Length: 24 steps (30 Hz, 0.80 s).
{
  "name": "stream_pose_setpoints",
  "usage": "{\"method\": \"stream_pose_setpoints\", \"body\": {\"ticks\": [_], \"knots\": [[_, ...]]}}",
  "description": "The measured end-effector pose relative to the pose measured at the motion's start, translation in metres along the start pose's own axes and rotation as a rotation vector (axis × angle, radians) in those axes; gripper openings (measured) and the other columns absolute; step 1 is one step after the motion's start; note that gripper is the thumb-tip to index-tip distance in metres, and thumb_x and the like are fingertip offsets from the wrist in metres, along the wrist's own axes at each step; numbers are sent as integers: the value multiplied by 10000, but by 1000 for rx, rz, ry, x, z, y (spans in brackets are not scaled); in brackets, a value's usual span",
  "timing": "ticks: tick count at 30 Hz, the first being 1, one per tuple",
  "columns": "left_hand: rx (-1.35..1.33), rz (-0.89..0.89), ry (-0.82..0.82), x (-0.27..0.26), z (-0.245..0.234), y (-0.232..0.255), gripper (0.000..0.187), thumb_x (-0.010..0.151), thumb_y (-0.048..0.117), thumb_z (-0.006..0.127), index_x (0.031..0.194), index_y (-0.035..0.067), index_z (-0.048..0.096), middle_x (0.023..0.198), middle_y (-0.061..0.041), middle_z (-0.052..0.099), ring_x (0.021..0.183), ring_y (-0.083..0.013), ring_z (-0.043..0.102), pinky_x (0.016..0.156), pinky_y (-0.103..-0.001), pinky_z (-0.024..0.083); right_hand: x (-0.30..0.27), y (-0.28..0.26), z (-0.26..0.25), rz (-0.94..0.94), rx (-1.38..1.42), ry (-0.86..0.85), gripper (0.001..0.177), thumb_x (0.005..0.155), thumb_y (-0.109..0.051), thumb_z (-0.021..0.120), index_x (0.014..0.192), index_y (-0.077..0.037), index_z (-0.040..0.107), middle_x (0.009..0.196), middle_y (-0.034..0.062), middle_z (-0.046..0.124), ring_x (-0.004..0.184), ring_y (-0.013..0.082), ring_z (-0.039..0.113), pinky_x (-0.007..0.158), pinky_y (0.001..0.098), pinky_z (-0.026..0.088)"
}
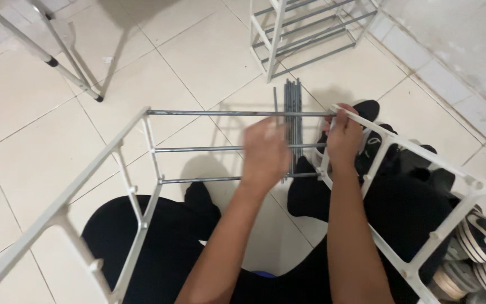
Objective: The person assembles a white plastic shoe rack by inserting metal rods into the side frames. They repeatedly pick up rods, align them with the frame slots, and push them in until seated.
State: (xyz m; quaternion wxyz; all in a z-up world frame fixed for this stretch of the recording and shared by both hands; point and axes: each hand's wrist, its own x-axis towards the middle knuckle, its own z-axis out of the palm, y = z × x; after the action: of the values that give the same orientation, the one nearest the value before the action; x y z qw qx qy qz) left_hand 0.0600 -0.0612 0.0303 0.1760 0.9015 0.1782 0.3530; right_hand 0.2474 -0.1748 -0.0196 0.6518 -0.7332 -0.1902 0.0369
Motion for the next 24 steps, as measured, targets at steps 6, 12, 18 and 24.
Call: {"method": "stream_pose_setpoints", "body": {"ticks": [6, 12, 18, 24], "knots": [[153, 343, -59, 63, 44, 44, 393, 892, 164, 627, 1251, 5, 632, 1089, -114, 640, 1084, -276, 615, 1028, -405, 477, -8, -15, -8, -208, -316, 77, 306, 1172, -189, 464, 1347, 8, 620, 1016, 104, 719, 842, 147, 663, 740, 283, 529], [149, 333, -241, 70, 76, 26, 185, 920, 286, 643, 992, 116, 632, 889, -68, 649, 892, -244, 673, 759, -384, 549, -15, -25, -6, -52, -21, 72, 308, 1127, -192, 437, 1330, -4, 574, 916, 74, 663, 694, 107, 597, 618, 259, 511], [220, 261, -278, 75, 90, 21, 229, 944, 346, 629, 925, 118, 608, 827, -73, 655, 793, -252, 693, 673, -392, 561, -18, -24, -2, 77, 18, 55, 294, 1113, -176, 417, 1310, -11, 560, 839, 47, 645, 653, 85, 575, 587, 248, 488], [190, 227, -264, 78, 91, 12, 231, 959, 347, 612, 910, 121, 599, 808, -75, 655, 796, -258, 694, 682, -389, 567, -19, -27, 5, 78, 55, 58, 285, 1128, -180, 403, 1292, -7, 560, 831, 38, 621, 654, 85, 565, 584, 248, 488]]}}
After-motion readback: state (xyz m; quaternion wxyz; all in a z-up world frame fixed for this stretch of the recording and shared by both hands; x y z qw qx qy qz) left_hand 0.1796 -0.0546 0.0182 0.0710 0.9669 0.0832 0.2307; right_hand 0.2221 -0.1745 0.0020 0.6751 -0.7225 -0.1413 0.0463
